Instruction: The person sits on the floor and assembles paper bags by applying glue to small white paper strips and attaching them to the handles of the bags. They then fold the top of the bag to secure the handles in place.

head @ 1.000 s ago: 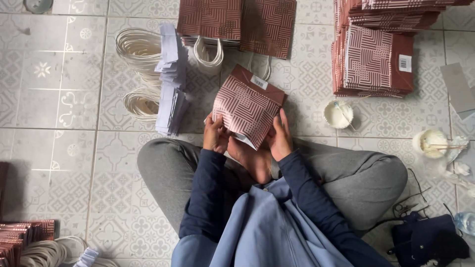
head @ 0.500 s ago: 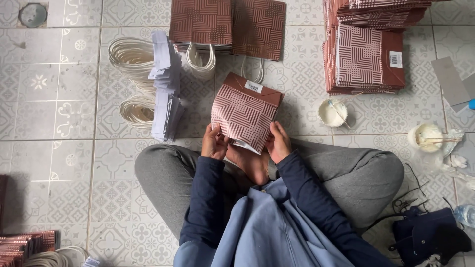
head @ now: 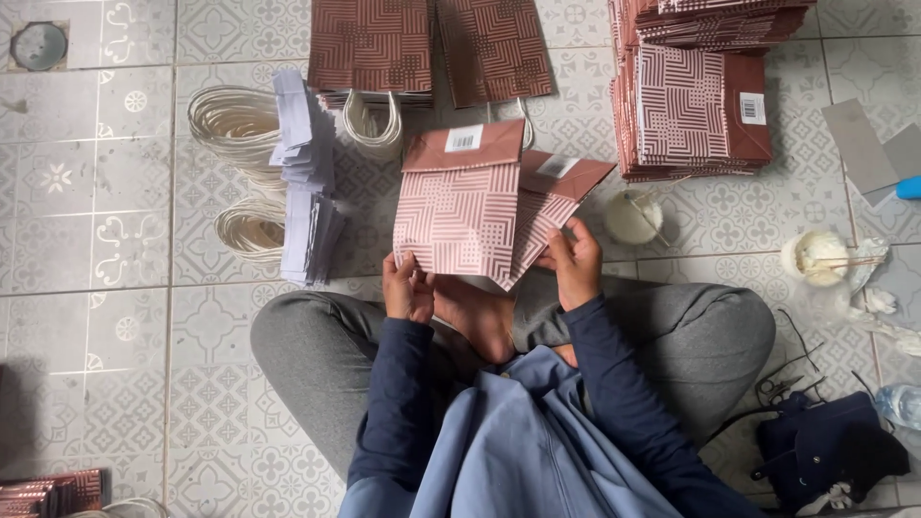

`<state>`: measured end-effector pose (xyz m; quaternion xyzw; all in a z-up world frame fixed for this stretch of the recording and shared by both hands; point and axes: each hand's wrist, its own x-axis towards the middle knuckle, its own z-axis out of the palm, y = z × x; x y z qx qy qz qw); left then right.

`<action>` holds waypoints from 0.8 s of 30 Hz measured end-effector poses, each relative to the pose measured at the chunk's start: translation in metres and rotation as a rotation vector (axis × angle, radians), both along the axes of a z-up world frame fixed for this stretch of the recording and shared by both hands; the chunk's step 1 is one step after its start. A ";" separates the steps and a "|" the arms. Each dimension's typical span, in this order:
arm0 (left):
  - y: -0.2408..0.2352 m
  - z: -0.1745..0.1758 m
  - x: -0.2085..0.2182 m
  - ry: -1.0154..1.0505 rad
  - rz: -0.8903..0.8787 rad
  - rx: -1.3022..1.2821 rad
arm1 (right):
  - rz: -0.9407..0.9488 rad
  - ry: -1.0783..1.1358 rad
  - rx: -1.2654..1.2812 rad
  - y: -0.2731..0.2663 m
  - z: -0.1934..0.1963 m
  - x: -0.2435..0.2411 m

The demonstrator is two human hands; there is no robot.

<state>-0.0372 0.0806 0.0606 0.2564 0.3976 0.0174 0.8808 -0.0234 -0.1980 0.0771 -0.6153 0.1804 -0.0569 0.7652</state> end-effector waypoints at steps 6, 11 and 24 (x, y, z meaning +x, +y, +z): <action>0.000 0.013 -0.017 -0.022 0.037 0.010 | -0.029 0.083 0.119 0.003 0.002 -0.024; -0.011 0.027 -0.028 -0.061 0.098 -0.007 | -0.042 0.056 0.079 0.002 0.018 -0.022; -0.017 0.010 -0.033 -0.245 0.229 -0.173 | -0.073 -0.078 -0.068 0.023 0.097 -0.006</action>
